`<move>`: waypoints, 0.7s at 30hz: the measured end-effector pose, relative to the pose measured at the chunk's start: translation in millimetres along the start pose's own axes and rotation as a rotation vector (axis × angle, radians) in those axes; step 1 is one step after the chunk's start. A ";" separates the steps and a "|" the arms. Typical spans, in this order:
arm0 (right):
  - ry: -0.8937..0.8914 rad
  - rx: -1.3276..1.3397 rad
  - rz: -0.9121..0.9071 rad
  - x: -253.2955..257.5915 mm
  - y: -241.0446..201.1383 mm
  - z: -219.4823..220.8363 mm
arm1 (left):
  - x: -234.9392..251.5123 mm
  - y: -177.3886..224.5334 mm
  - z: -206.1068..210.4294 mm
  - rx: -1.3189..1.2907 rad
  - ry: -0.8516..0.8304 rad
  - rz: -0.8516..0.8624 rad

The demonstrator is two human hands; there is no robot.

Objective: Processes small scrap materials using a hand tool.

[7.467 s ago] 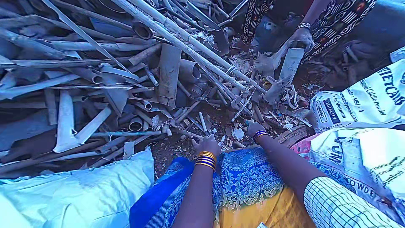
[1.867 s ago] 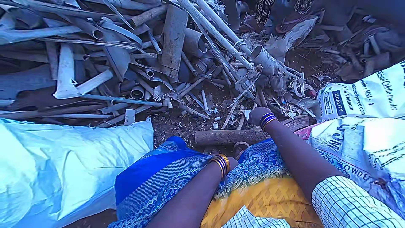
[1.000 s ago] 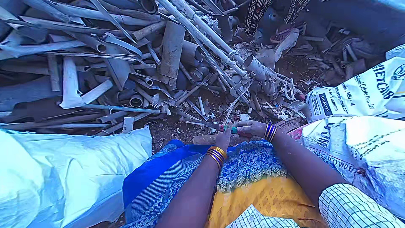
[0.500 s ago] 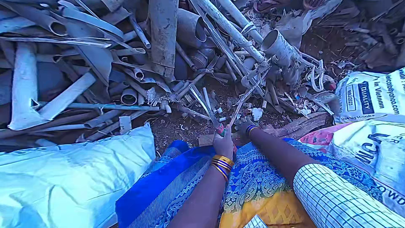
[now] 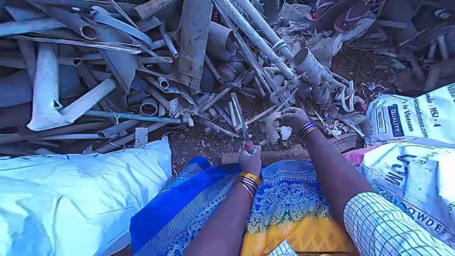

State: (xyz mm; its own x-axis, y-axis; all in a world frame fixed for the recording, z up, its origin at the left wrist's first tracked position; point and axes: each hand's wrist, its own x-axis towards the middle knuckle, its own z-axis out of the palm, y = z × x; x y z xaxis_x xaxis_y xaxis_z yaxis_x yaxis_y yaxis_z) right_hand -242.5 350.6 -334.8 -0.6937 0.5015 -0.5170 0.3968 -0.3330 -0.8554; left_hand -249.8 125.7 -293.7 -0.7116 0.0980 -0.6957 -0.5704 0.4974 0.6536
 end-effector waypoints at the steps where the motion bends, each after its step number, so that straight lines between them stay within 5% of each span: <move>1: -0.055 0.114 0.012 -5.9 -5.0 -3.7 | -2.9 0.1 -0.6 -0.037 -0.009 -0.003; 9: -0.460 0.319 0.008 -31.8 -8.7 25.9 | -22.6 -1.3 3.6 -0.410 -0.084 0.214; 11: -0.378 0.020 0.006 -27.6 -12.1 34.1 | -17.2 -2.6 3.2 -0.282 0.073 0.240; 15: -0.296 -1.101 0.069 12.7 5.3 28.2 | -4.6 -4.1 -0.2 0.004 0.195 0.155; 21: -0.554 -1.495 0.174 49.0 87.5 33.5 | 5.2 -1.5 3.8 0.131 0.161 0.070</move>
State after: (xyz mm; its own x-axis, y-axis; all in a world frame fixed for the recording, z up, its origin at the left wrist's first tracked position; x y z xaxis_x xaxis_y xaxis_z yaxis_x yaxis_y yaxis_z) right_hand -261.9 319.2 -434.0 -0.5697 0.0944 -0.8164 0.4633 0.8574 -0.2242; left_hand -251.1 128.8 -299.5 -0.8095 0.0026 -0.5871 -0.4672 0.6027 0.6469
